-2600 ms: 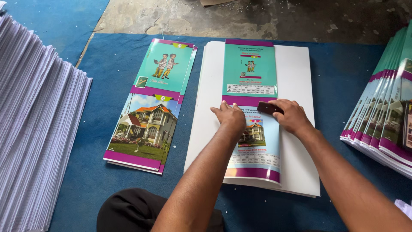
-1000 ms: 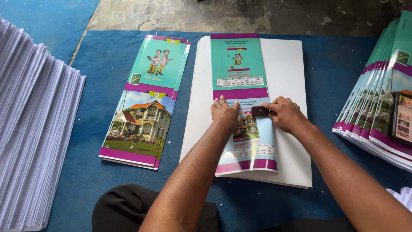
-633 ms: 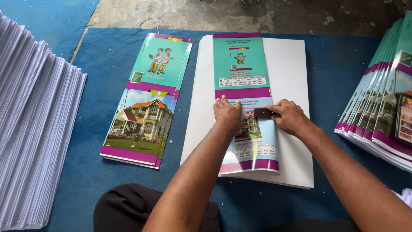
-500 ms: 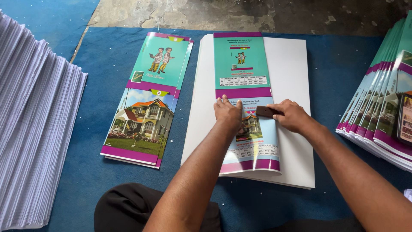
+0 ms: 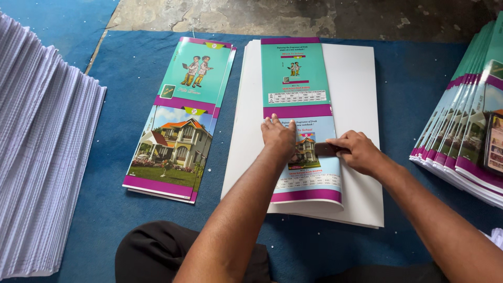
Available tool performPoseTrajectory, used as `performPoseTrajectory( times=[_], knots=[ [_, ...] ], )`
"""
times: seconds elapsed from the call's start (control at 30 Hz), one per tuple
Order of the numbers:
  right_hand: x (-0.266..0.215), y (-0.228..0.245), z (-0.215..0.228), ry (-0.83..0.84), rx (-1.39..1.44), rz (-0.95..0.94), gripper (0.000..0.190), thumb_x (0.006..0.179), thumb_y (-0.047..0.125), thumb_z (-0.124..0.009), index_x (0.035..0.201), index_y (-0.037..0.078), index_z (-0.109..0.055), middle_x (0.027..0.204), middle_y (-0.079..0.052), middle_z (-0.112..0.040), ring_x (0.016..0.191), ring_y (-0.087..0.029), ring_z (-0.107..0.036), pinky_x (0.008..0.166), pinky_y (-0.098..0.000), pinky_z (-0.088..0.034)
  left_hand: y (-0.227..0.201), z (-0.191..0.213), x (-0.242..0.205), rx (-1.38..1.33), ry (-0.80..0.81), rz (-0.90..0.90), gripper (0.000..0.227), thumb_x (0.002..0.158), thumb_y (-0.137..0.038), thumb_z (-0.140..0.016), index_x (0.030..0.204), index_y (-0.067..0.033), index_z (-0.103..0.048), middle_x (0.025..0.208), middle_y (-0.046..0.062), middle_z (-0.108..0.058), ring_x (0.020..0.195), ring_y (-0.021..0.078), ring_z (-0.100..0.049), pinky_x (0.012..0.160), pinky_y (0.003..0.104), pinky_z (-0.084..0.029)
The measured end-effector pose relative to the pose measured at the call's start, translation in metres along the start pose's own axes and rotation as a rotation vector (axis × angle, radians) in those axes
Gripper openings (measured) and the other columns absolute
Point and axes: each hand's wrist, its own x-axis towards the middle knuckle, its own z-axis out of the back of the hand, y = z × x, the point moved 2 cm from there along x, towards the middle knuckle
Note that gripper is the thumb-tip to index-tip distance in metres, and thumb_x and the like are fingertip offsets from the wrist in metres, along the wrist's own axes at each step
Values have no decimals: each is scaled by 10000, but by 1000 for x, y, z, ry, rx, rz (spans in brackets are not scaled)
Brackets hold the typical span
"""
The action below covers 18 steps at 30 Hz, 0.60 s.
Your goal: The person folds a printed cover sheet over a stack of white paper, presses the fold with a wooden tool, and places the finished booklet aside. The person repeats this process for multiple booklets.
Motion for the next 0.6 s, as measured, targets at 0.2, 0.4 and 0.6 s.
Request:
performPoseTrajectory(
  times=[0.2, 0.4, 0.6],
  knots=[
    [-24, 8, 0, -48, 24, 43, 475, 864, 76, -672, 1302, 254, -710, 1143, -65, -649, 1100, -255, -576, 1024, -374, -481, 0, 1, -1, -9, 0, 3, 1200, 701, -367, -949, 1633, -273, -198, 1643, 326, -151, 1535, 479, -144, 1238, 544, -147],
    [-51, 28, 12, 28, 90, 27, 461, 856, 68, -687, 1283, 239, -719, 1073, -61, -654, 1035, -227, -610, 964, -348, -517, 0, -10, 10, 15, -61, 8, 1029, 816, -337, -857, 1624, -291, -222, 1639, 313, -178, 1532, 474, -162, 1241, 576, -112],
    [-76, 48, 20, 168, 52, -58, 450, 879, 127, -699, 1300, 286, -710, 1066, -47, -646, 962, -188, -655, 917, -319, -566, -1, -8, 8, 20, -48, 9, 1015, 827, -350, -832, 1624, -307, -205, 1643, 296, -171, 1532, 461, -155, 1240, 575, -99]
  ],
)
